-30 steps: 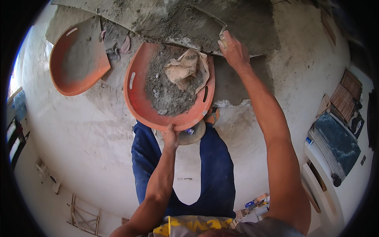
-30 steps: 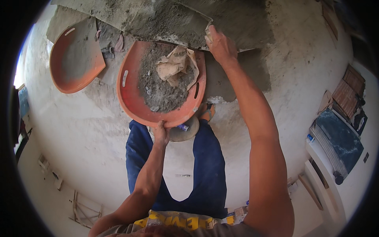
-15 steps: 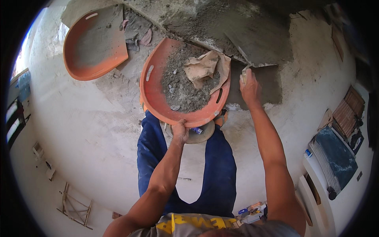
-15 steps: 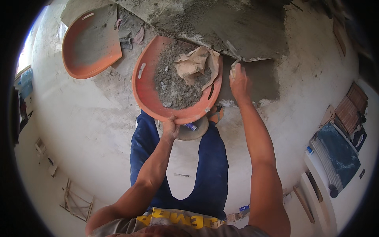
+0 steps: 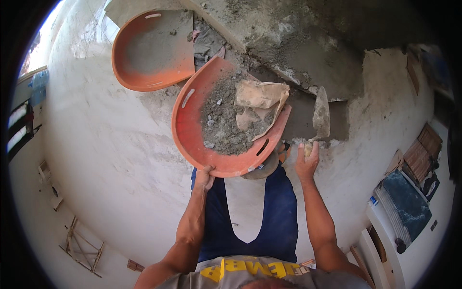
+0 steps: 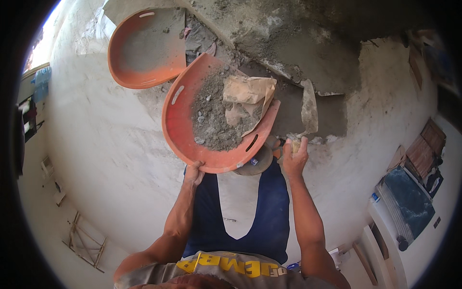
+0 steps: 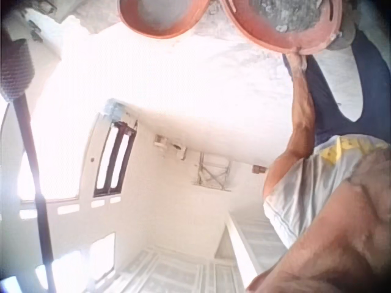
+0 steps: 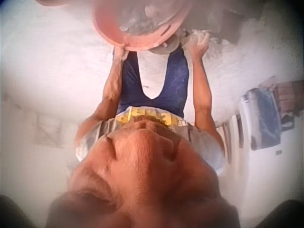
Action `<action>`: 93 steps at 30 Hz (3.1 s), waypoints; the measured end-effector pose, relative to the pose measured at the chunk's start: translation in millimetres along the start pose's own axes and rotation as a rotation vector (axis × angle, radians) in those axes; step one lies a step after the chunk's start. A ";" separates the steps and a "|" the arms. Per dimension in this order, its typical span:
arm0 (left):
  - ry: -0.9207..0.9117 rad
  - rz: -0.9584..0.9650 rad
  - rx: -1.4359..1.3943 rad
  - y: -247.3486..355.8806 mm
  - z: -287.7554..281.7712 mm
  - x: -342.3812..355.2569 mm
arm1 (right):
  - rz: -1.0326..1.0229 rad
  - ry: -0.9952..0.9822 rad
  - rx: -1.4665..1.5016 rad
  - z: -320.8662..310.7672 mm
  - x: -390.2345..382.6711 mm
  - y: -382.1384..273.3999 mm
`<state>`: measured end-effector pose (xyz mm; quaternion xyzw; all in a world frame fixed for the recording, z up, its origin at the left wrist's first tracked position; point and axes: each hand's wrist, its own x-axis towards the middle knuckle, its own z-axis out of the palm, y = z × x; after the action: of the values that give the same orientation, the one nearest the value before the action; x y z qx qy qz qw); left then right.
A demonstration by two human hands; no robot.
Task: The person applies plaster to a concrete structure using a trowel and a plastic tray to hold the mixture.
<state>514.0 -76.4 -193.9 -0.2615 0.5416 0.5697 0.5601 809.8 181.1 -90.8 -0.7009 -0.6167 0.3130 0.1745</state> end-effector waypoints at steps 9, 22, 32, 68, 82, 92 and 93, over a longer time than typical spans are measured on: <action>-0.233 0.079 0.179 221.4 -20.0 42.6 | 0.240 0.209 0.033 8.3 -110.9 -20.8; -0.392 0.087 0.328 327.7 -41.8 46.2 | 0.598 0.082 0.781 171.5 -225.2 -181.1; -0.216 -0.277 0.631 341.2 -179.4 94.2 | 0.736 0.266 0.619 234.3 -444.9 -162.6; -0.138 0.357 0.646 475.4 -55.3 294.3 | 0.774 0.033 0.483 469.5 -471.1 -259.0; -0.420 0.101 0.609 539.5 -188.7 222.0 | 0.148 -0.076 0.186 474.5 -289.6 -329.4; -0.243 0.047 0.639 562.3 -327.6 86.2 | 0.323 -0.216 0.184 567.3 -319.6 -374.3; -0.237 0.032 0.632 563.2 -335.9 79.1 | 0.366 -0.201 0.210 573.1 -332.1 -373.9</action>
<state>-127.4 -233.4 -175.7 0.0016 0.6264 0.4089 0.6636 138.2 -156.7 -206.7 -0.7442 -0.4577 0.4703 0.1243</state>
